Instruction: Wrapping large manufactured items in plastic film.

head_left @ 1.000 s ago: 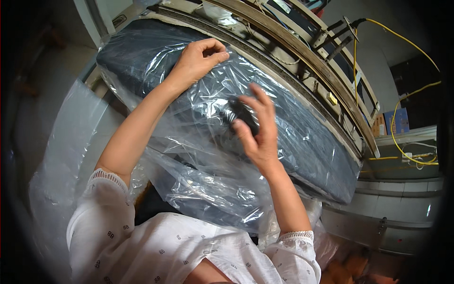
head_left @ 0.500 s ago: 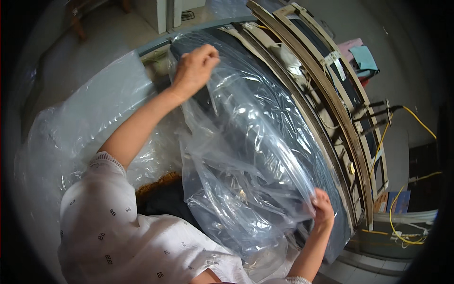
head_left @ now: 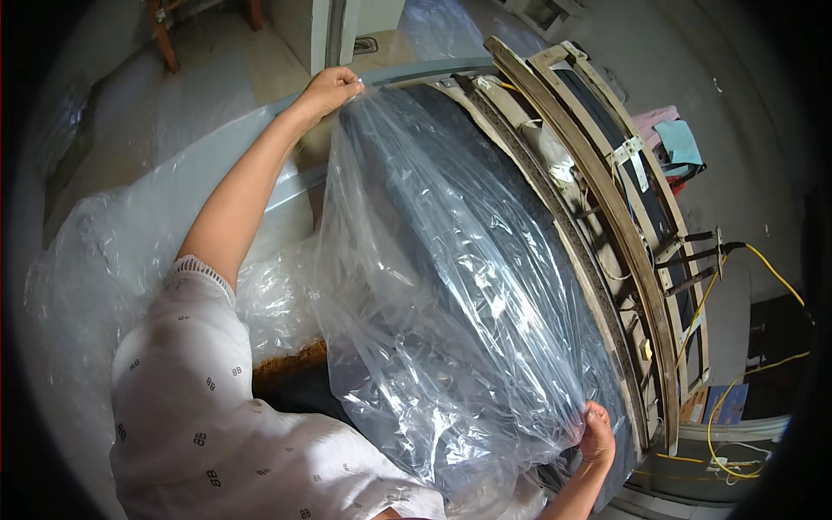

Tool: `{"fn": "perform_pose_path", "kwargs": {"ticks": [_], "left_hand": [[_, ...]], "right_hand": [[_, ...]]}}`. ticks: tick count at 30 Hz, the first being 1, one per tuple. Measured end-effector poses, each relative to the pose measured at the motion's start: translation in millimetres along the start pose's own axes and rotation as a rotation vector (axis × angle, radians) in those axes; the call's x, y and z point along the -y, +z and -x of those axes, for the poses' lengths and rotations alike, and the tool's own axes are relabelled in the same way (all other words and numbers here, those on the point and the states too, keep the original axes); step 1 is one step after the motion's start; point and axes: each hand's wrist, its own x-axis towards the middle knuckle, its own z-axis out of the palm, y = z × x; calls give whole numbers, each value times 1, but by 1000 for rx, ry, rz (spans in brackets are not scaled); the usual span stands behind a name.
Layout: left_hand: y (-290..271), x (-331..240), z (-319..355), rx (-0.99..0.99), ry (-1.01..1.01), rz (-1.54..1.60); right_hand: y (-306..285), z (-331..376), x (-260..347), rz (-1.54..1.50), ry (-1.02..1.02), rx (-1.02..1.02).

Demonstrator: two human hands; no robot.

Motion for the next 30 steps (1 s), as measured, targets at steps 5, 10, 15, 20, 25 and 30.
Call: {"fn": "perform_pose_path", "kwargs": {"ticks": [5,10,15,20,25,30], "left_hand": [[-7,2,-6,49,115,140],[-16,-12,4,90,-28,328],[-33,-22,13,137,-53,331],[-9,-30,11,17,-47,464],[7,6,-25,-58,161,238],[-10,74,-130,-193,267,-23]], "right_hand": [[2,-4,0,25,-8,-4],[17,-6,5,84,-24,-61],[18,-1,-2,168,-176,-92],[35,46,-11,213,-104,-40],[36,73,-74,687,396,447],[-59,138,-208,1415,725,291]]}}
